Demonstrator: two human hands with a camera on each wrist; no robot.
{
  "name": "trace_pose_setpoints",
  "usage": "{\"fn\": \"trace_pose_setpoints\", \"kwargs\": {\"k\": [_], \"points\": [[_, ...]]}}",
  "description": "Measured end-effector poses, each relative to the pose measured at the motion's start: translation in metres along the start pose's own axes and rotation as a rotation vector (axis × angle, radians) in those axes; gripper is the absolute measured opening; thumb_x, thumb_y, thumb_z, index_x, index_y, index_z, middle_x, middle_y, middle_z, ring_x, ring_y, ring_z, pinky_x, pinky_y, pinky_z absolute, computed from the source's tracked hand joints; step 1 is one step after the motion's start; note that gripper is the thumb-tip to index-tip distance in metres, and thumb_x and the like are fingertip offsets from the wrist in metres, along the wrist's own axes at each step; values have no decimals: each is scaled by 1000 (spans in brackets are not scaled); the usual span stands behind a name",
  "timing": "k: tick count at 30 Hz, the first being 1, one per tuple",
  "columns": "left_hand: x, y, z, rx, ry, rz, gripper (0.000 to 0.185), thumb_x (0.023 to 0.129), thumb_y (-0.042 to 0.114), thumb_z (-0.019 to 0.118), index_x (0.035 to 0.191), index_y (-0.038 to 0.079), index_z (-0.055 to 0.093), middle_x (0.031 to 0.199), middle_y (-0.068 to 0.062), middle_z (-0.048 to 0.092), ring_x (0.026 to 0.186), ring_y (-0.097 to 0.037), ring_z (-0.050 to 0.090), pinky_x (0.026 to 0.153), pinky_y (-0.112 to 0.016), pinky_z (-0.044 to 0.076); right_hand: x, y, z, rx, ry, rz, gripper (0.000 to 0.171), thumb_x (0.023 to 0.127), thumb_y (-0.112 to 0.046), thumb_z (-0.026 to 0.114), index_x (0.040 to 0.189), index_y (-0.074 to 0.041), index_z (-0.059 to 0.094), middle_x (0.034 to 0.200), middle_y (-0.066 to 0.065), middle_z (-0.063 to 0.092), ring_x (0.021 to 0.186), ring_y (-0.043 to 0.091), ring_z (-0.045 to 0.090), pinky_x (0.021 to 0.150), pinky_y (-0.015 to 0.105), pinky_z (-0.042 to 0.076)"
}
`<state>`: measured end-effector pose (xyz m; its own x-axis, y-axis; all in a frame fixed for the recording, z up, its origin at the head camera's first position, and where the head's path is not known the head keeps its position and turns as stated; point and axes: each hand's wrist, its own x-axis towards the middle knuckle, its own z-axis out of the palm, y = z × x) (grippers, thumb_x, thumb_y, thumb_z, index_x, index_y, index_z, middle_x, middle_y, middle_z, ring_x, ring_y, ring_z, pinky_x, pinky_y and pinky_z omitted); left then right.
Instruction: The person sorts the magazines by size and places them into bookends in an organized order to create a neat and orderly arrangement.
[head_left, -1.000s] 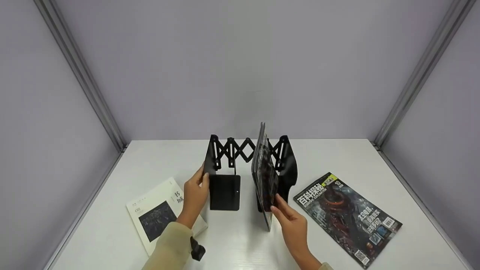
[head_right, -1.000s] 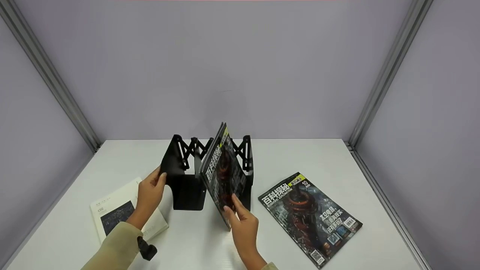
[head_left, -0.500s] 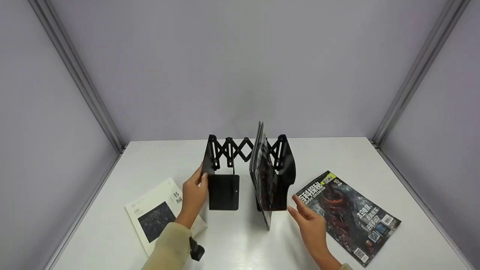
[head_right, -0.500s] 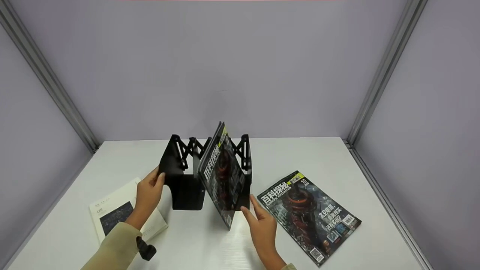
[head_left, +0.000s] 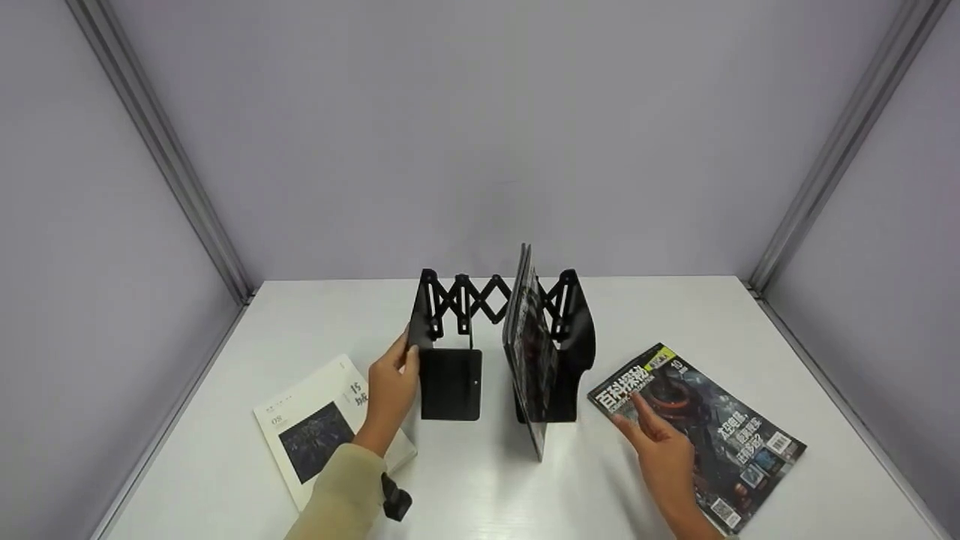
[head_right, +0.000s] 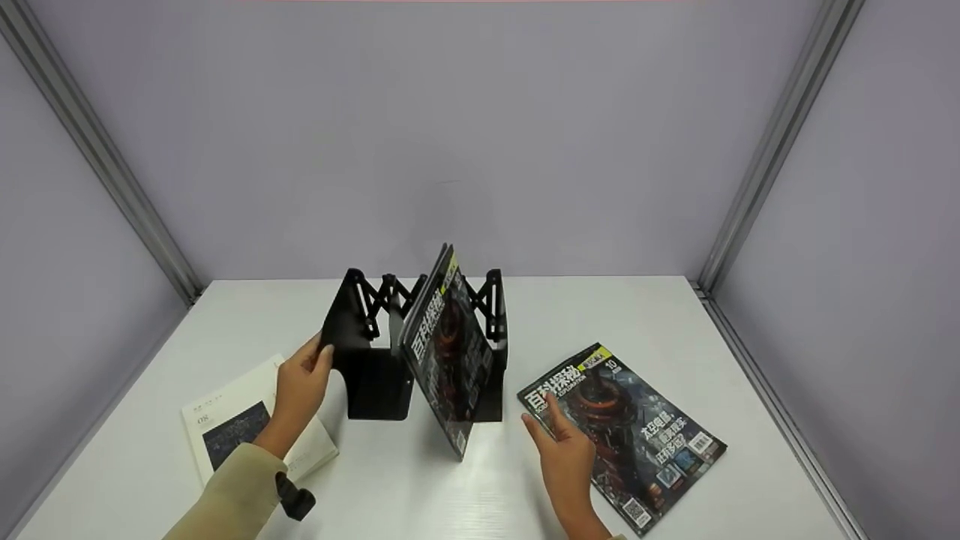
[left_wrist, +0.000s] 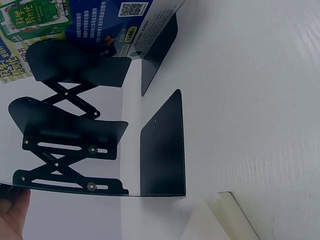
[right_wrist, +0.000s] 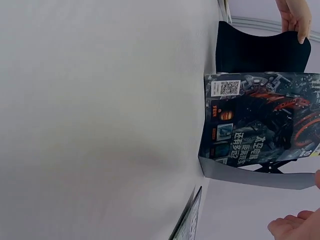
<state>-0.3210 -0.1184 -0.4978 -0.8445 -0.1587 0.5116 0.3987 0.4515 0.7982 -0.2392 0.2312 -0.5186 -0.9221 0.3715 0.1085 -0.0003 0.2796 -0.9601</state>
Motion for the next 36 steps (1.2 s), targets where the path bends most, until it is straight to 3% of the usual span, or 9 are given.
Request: {"fn": "trace_pose_setpoints", "kwargs": {"k": [7, 15, 18, 20, 22, 24, 27, 30, 36], "points": [[1, 0, 0, 16, -2, -17, 39, 99, 3, 55, 137, -9, 53, 135, -25, 59, 120, -37, 63, 100, -48, 55, 7, 10, -17, -254, 64, 26, 62, 82, -36, 81, 136, -15, 61, 110, 17, 73, 94, 15, 67, 75, 7, 42], [1, 1, 0, 2, 2, -13, 40, 99, 3, 56, 138, -6, 54, 136, -23, 60, 120, -35, 64, 98, -46, 56, 16, 22, -35, -335, -49, 81, 71, 87, -45, 75, 143, -10, 51, 144, 13, 48, 119, 35, 58, 95, 46, 49], [0, 1, 0, 15, 1, -11, 39, 99, 2, 55, 137, -8, 54, 135, -25, 60, 119, -36, 64, 98, -47, 56, 20, 26, -38, -373, -81, 91, 73, 86, -44, 75, 145, -8, 49, 97, 20, 75, 77, 27, 62, 71, 34, 51], [0, 2, 0, 16, 4, -10, 39, 99, 1, 55, 137, -9, 53, 135, -25, 59, 118, -37, 64, 98, -47, 56, 23, 29, -41, -393, -125, 106, 78, 87, -44, 75, 147, -5, 45, 57, 6, 58, 56, 14, 44, 54, 27, 41], [0, 3, 0, 12, 7, -14, 39, 99, 1, 55, 137, -9, 53, 135, -25, 59, 118, -37, 64, 98, -47, 56, 25, 31, -43, -405, -182, 138, 84, 87, -45, 75, 150, -3, 40, 51, -7, 32, 47, 9, 28, 46, 24, 33], [0, 4, 0, 8, 10, -14, 39, 99, 1, 55, 137, -8, 53, 136, -25, 59, 119, -38, 64, 99, -47, 56, 27, 33, -45, -437, -231, 145, 88, 87, -46, 74, 151, 1, 36, 51, 0, 44, 49, 11, 37, 47, 23, 35], [0, 4, 0, 20, 11, -6, 39, 99, 1, 55, 136, -9, 54, 135, -26, 59, 118, -38, 64, 98, -47, 56, 29, 35, -48, -502, -275, 133, 95, 85, -49, 75, 150, 6, 33, 85, 32, 67, 72, 29, 63, 58, 30, 46], [0, 3, 0, 25, 10, -1, 38, 99, 1, 55, 136, -10, 54, 135, -26, 60, 119, -38, 64, 98, -47, 56, 31, 37, -52, -551, -312, 108, 100, 84, -50, 75, 149, 10, 30, 140, 43, 38, 118, 48, 57, 80, 42, 54], [0, 4, 0, 30, 13, -15, 39, 99, 1, 55, 136, -9, 54, 135, -26, 60, 121, -38, 62, 99, -47, 55, 36, 42, -56, -602, -346, 90, 103, 83, -48, 77, 148, 14, 26, 149, 38, 24, 136, 56, 32, 106, 62, 44]]}}
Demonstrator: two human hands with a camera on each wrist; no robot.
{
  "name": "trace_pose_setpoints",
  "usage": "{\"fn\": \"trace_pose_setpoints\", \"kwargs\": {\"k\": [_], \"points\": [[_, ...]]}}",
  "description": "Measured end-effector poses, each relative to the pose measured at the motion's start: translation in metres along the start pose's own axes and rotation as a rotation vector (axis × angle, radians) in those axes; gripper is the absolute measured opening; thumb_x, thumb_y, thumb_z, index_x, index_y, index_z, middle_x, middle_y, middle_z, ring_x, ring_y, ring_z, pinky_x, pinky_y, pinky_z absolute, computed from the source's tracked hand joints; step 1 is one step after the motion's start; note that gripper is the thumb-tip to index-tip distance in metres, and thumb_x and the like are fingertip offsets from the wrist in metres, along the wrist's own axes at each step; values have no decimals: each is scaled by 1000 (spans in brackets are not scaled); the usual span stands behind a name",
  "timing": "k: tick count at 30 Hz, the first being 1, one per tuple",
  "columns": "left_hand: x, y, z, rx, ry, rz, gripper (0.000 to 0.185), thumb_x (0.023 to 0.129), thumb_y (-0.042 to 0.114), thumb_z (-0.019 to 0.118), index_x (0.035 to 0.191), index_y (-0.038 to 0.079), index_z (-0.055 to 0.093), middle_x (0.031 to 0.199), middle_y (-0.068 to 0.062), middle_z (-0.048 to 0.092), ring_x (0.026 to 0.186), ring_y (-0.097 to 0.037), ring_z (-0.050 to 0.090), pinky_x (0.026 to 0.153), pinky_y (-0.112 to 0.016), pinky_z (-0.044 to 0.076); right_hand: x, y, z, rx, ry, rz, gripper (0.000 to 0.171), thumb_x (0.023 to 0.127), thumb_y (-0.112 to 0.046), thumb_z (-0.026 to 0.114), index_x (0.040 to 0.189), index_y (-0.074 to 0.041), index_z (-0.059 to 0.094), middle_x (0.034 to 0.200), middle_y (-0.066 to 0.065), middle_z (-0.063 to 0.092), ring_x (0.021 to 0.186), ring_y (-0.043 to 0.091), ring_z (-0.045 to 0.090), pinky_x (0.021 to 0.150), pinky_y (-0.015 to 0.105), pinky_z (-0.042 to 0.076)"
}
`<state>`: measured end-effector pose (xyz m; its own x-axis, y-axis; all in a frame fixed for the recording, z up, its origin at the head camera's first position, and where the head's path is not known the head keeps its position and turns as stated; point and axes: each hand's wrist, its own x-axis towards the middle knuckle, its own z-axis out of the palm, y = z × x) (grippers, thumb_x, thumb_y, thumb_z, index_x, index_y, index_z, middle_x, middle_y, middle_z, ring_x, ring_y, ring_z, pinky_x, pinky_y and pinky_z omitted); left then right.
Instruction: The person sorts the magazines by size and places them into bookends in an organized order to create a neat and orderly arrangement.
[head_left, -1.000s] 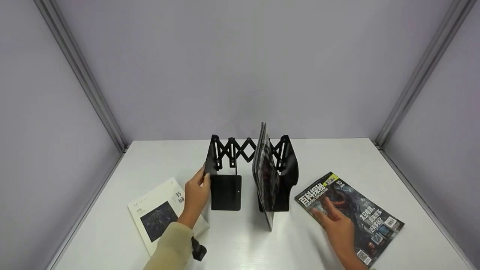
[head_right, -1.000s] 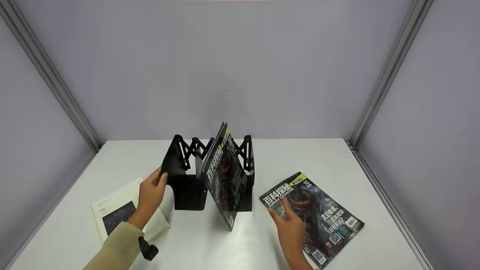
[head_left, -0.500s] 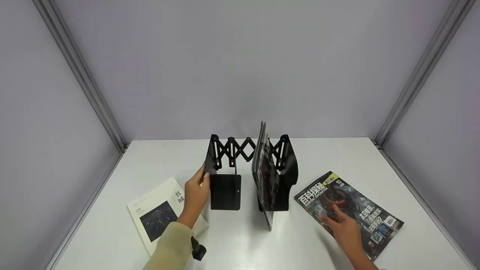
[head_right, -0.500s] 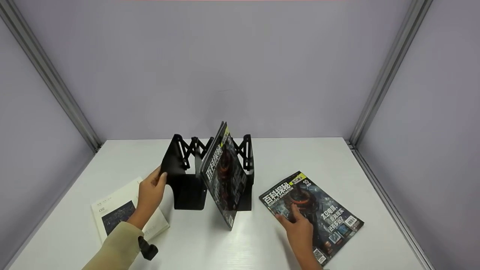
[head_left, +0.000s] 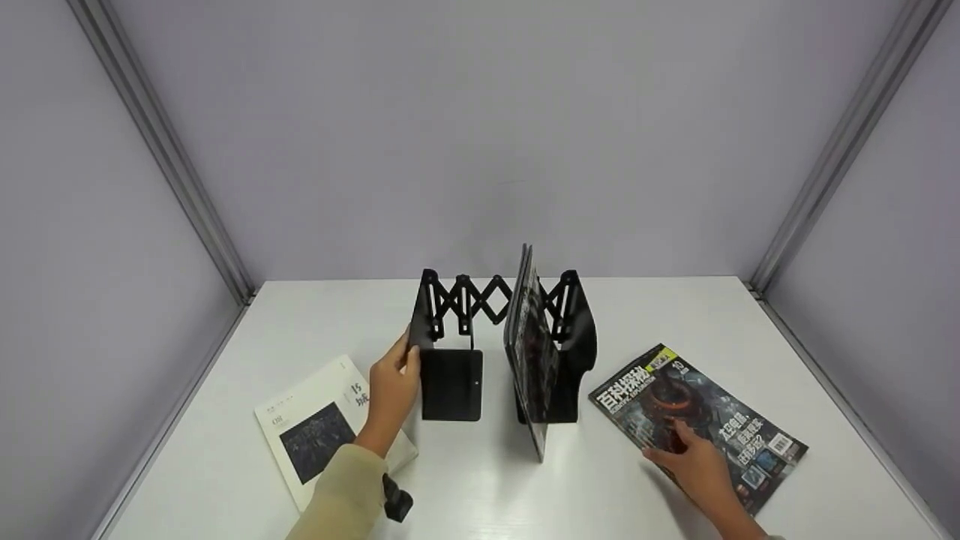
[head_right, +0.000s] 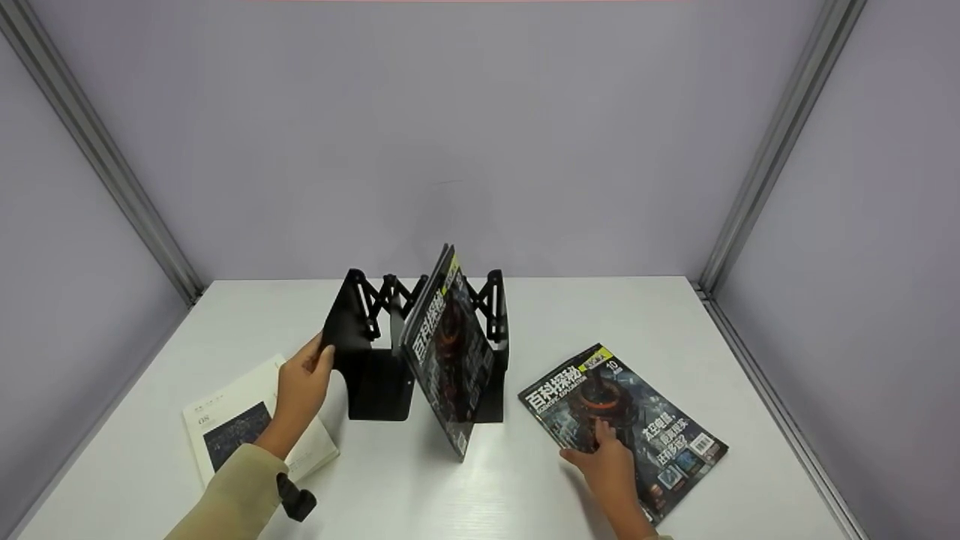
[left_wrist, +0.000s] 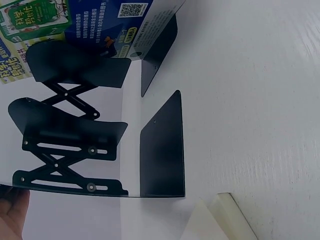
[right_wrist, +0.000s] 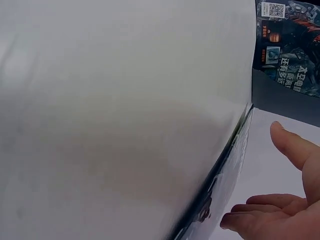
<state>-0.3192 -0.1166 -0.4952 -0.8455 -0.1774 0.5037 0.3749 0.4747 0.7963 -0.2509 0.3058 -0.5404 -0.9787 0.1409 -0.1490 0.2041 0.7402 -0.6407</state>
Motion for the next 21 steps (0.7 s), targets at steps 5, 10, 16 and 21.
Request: {"fn": "trace_pose_setpoints", "kwargs": {"k": [5, 10, 16, 21], "points": [[0, -1, 1, 3, 4, -5, 38, 99, 1, 55, 136, -9, 54, 134, -26, 60, 121, -38, 62, 99, -47, 55, 3, 5, 1, -53, -10, -21, 105, 80, -47, 80, 146, 17, 28, 146, 40, 28, 136, 56, 31, 109, 63, 40], [0, -4, 1, 3, 0, 8, 39, 99, 2, 55, 136, -9, 54, 134, -25, 60, 121, -38, 62, 99, -48, 55, 6, 10, 4, -102, -7, -61, 102, 76, -43, 83, 142, 19, 35, 143, 40, 34, 133, 57, 37, 106, 63, 43], [-1, -3, 0, 1, -7, 14, 39, 100, 3, 55, 137, -8, 54, 135, -25, 60, 118, -37, 64, 99, -47, 56, 7, 12, 6, -132, -12, -80, 99, 74, -35, 86, 139, 21, 38, 141, 42, 36, 132, 58, 38, 107, 64, 42], [0, -3, 1, -10, 0, 23, 39, 99, 3, 56, 137, -7, 55, 135, -23, 60, 118, -36, 65, 97, -46, 57, 10, 12, 6, -151, -37, -81, 89, 78, -26, 84, 138, 21, 40, 140, 43, 37, 132, 58, 38, 108, 65, 40]]}}
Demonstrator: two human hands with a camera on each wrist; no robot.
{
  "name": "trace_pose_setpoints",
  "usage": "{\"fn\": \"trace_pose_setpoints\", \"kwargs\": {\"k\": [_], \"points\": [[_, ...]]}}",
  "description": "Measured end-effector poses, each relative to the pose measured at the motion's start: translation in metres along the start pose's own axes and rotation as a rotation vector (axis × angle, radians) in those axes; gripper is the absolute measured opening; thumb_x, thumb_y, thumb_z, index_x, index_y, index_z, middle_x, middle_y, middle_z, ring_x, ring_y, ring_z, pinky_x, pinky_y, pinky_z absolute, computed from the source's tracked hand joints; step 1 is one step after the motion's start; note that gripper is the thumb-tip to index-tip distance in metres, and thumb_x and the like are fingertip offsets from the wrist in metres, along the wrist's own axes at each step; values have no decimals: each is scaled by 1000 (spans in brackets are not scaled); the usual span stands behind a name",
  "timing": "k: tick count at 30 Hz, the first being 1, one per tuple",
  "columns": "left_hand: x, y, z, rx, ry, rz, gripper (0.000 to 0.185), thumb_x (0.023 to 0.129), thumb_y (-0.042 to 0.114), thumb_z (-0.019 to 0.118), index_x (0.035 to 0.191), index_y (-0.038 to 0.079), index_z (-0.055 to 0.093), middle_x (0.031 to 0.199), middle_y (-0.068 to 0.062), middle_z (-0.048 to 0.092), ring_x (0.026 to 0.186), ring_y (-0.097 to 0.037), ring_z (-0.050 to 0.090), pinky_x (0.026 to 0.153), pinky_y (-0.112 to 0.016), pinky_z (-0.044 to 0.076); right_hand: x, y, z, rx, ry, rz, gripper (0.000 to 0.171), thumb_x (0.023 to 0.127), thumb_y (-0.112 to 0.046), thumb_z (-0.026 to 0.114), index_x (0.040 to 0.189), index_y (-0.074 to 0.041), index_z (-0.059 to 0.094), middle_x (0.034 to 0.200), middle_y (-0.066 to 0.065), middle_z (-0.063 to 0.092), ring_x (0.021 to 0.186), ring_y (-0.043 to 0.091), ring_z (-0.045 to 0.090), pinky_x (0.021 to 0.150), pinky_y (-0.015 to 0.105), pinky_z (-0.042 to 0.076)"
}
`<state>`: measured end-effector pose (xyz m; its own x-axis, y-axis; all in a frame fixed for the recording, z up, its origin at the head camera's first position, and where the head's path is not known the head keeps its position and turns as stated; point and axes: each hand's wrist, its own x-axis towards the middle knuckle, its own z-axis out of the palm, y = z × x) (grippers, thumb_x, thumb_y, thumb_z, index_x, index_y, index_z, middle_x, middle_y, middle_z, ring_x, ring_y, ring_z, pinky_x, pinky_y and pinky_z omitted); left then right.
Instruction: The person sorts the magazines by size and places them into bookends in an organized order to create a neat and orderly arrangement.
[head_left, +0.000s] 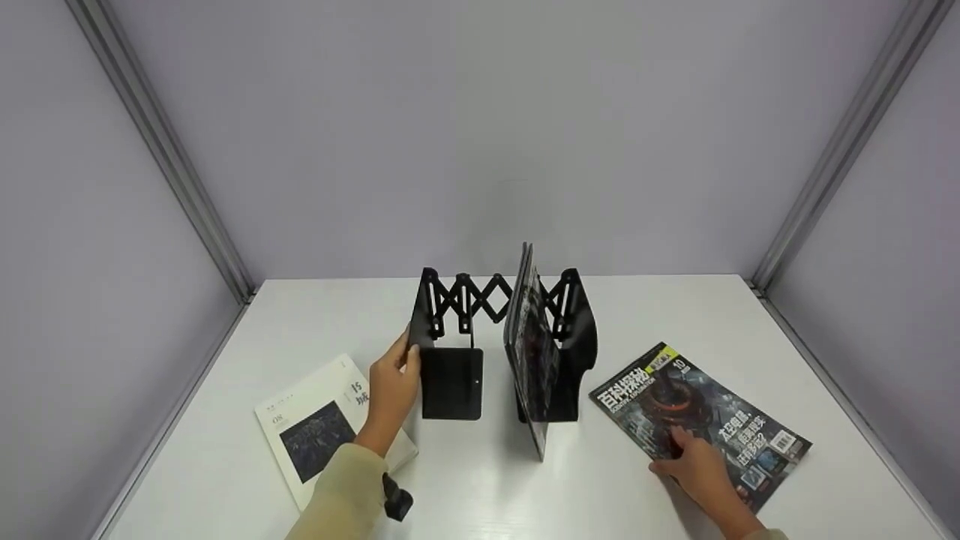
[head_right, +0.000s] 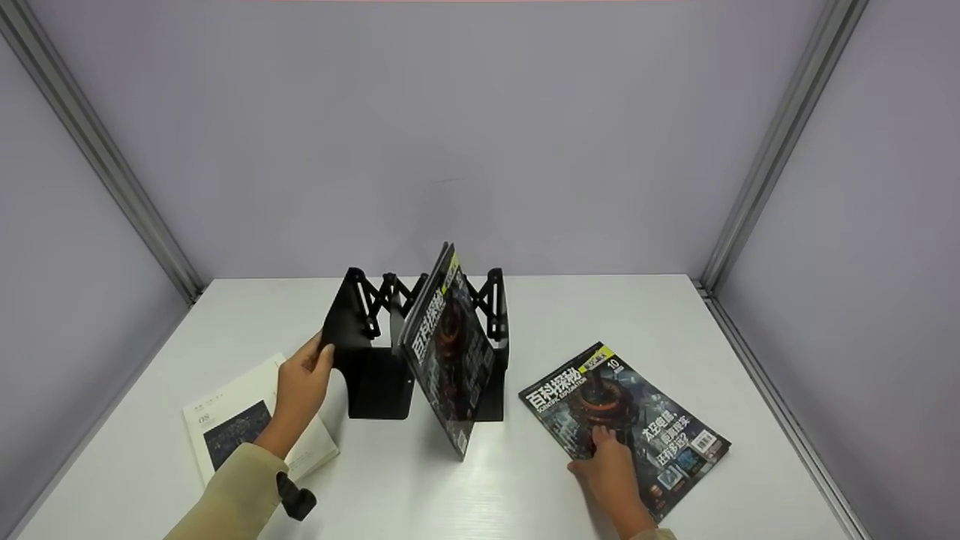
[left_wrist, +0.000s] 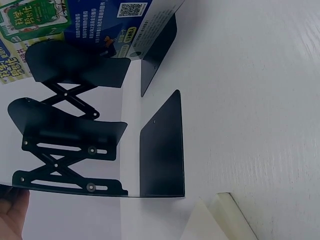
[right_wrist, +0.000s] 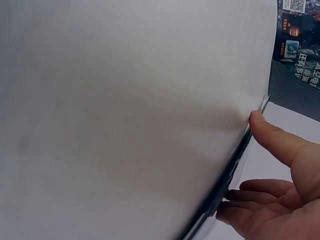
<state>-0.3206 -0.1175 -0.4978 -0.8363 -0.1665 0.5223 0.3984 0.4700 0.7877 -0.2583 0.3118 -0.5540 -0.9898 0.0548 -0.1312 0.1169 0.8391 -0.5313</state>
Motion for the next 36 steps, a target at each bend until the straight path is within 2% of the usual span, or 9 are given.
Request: {"fn": "trace_pose_setpoints", "kwargs": {"k": [6, 16, 20, 23, 26, 30, 32, 34, 36], "points": [[0, 0, 0, 0, 0, 2, 39, 99, 2, 55, 136, -9, 55, 134, -25, 61, 117, -36, 65, 96, -47, 57, 2, -2, -1, -53, 8, -42, 72, 80, -16, 81, 133, 20, 49, 135, 40, 49, 127, 57, 47, 104, 64, 44], [1, 0, 0, -4, -2, -20, 38, 99, 2, 55, 136, -8, 55, 135, -25, 60, 120, -37, 64, 97, -47, 57, 2, -7, -4, -147, -20, -88, 60, 79, -12, 79, 124, 21, 57, 122, 39, 60, 114, 52, 60, 96, 60, 51], [0, 1, 0, -13, -1, -26, 39, 99, 2, 55, 137, -8, 54, 136, -24, 59, 120, -37, 63, 98, -46, 56, 1, -7, -4, -164, -27, -72, 53, 76, -11, 79, 115, 20, 61, 105, 33, 68, 92, 36, 68, 85, 54, 57], [0, 1, 0, -22, -3, -28, 39, 99, 1, 55, 137, -8, 54, 136, -25, 59, 120, -37, 63, 98, -45, 56, 0, -7, -4, -182, -53, -44, 54, 75, -13, 78, 114, 21, 61, 100, 30, 69, 80, 26, 62, 78, 50, 58], [0, 0, 1, -23, -1, -23, 39, 99, 0, 54, 137, -9, 54, 135, -26, 59, 120, -38, 63, 97, -46, 56, -2, -8, -6, -181, -66, -17, 52, 77, -15, 76, 112, 20, 61, 90, 23, 70, 75, 23, 60, 71, 45, 58], [0, -1, 1, -21, 5, -14, 38, 99, 1, 55, 137, -8, 55, 134, -25, 60, 118, -37, 64, 96, -45, 57, -4, -7, -6, -159, -32, -15, 45, 78, -15, 74, 107, 19, 64, 74, 8, 64, 69, 20, 58, 61, 37, 52], [0, -1, 1, -16, 8, -10, 38, 99, 1, 55, 137, -7, 55, 134, -24, 61, 118, -36, 65, 95, -45, 58, -6, -6, -6, -141, -9, -12, 40, 80, -14, 73, 104, 17, 65, 70, 6, 63, 65, 19, 58, 59, 36, 51], [0, -1, 1, -6, 10, -6, 38, 99, 2, 55, 136, -6, 56, 134, -24, 61, 116, -35, 66, 94, -44, 58, -9, -5, -5, -136, 38, -22, 36, 82, -13, 72, 101, 16, 66, 68, 10, 64, 63, 21, 59, 58, 38, 51], [0, -1, 0, -1, 12, -2, 38, 99, 2, 55, 136, -7, 56, 134, -24, 61, 116, -36, 66, 94, -45, 58, -11, -4, -5, -141, 94, -42, 34, 84, -12, 69, 103, 17, 67, 73, 21, 69, 66, 28, 65, 61, 45, 55]]}}
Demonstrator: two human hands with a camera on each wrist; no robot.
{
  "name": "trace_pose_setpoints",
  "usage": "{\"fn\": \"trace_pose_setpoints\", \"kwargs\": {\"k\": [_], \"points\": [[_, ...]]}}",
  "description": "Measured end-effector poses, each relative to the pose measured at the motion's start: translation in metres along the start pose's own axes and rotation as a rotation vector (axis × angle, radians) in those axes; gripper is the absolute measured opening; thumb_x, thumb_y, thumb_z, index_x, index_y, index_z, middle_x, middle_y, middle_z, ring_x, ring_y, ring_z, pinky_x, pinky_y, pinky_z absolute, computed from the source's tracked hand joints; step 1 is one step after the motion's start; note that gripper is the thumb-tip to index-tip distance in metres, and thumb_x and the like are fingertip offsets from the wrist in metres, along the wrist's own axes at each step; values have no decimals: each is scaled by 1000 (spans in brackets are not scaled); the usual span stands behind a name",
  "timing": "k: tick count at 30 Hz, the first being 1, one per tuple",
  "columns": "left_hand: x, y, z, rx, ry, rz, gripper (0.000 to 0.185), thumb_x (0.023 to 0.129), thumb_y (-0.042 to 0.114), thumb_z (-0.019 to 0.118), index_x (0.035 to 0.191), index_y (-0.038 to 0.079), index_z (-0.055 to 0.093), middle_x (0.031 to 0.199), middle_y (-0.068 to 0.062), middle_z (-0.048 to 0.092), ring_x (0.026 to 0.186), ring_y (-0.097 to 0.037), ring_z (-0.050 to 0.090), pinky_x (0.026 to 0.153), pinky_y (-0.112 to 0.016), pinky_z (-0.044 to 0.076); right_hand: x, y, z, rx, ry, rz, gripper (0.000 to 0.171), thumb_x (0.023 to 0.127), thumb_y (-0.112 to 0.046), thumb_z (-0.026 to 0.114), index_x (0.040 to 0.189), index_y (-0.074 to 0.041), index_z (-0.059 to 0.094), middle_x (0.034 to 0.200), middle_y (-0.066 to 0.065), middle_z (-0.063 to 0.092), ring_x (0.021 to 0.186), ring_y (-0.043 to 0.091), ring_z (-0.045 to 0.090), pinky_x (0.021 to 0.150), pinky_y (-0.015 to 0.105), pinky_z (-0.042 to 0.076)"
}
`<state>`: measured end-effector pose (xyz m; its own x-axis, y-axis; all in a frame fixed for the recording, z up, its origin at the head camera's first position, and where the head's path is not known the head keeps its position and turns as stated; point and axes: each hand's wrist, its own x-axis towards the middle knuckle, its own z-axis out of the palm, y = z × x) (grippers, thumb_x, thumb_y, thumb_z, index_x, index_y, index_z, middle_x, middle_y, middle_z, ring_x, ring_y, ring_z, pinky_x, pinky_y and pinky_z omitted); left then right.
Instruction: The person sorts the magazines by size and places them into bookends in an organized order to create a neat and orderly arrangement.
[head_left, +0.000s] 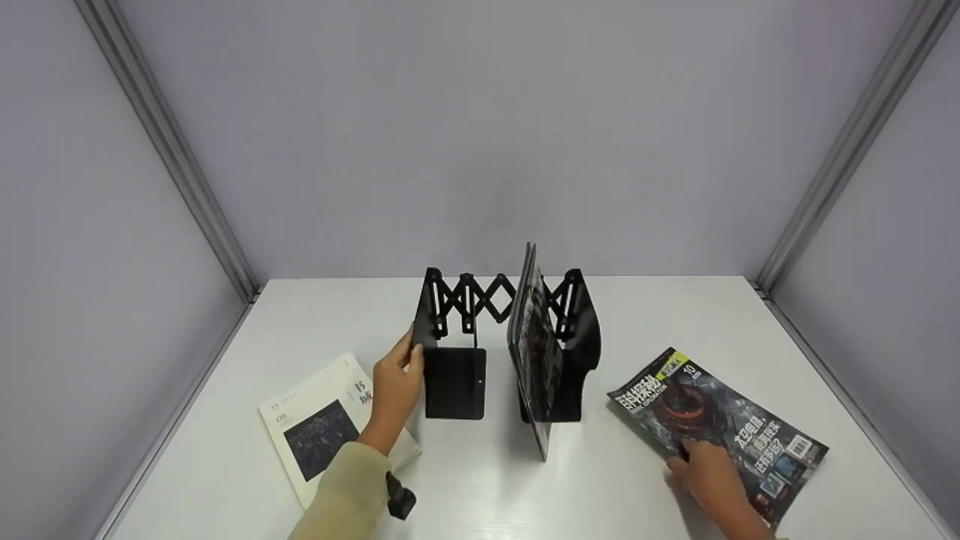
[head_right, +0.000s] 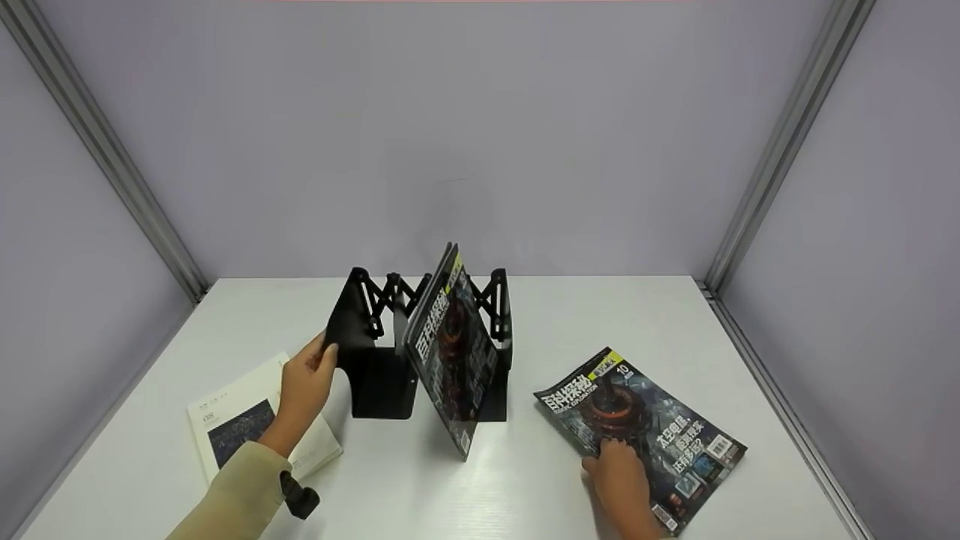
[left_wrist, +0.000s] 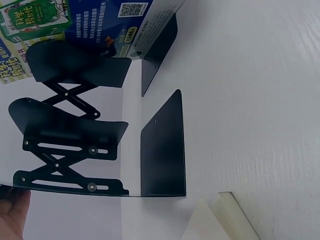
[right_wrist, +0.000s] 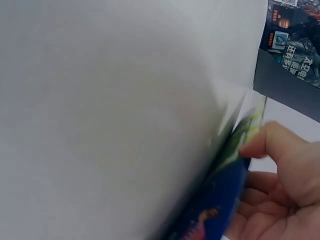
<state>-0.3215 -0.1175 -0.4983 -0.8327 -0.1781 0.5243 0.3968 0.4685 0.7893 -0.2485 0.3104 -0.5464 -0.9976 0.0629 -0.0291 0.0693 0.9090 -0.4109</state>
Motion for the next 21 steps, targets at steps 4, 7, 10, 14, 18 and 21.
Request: {"fn": "trace_pose_setpoints", "kwargs": {"k": [4, 7, 10, 14, 18, 21], "points": [[0, 1, 0, 8, 1, 1, 38, 99, 1, 55, 136, -8, 56, 133, -25, 61, 115, -37, 66, 95, -46, 58, -4, 2, -2, -6, 85, -3, 34, 87, -5, 64, 111, 19, 65, 102, 38, 66, 86, 44, 68, 76, 58, 55], [0, 2, -1, 6, -8, -13, 38, 99, 2, 55, 137, -6, 55, 134, -24, 61, 117, -36, 66, 96, -45, 57, -6, 3, -5, 26, 77, 40, 31, 88, -1, 60, 113, 18, 64, 108, 38, 65, 84, 39, 66, 79, 59, 55], [0, 4, -1, -3, -15, -36, 39, 100, 4, 55, 138, -4, 55, 136, -22, 60, 118, -35, 65, 97, -45, 57, -7, 4, -7, 51, 94, 61, 29, 89, 2, 58, 113, 16, 65, 107, 37, 66, 78, 34, 64, 78, 59, 55], [0, 4, -1, -5, -20, -29, 39, 100, 3, 54, 138, -6, 54, 136, -23, 60, 120, -36, 64, 98, -46, 56, -11, 4, -11, 84, 160, 76, 26, 88, 4, 57, 110, 15, 67, 104, 37, 66, 75, 35, 66, 73, 58, 55], [0, 3, -1, 1, -23, -24, 39, 100, 3, 54, 138, -7, 54, 137, -24, 59, 122, -36, 62, 99, -45, 56, -16, 3, -14, 124, 225, 86, 23, 89, 7, 55, 106, 16, 67, 99, 36, 68, 68, 30, 64, 63, 52, 55], [0, 3, -1, -1, -24, -40, 39, 100, 4, 54, 138, -6, 54, 137, -23, 59, 121, -35, 63, 98, -45, 56, -18, 3, -16, 151, 239, 116, 24, 90, 7, 55, 109, 18, 66, 102, 36, 67, 77, 38, 69, 69, 54, 57]]}}
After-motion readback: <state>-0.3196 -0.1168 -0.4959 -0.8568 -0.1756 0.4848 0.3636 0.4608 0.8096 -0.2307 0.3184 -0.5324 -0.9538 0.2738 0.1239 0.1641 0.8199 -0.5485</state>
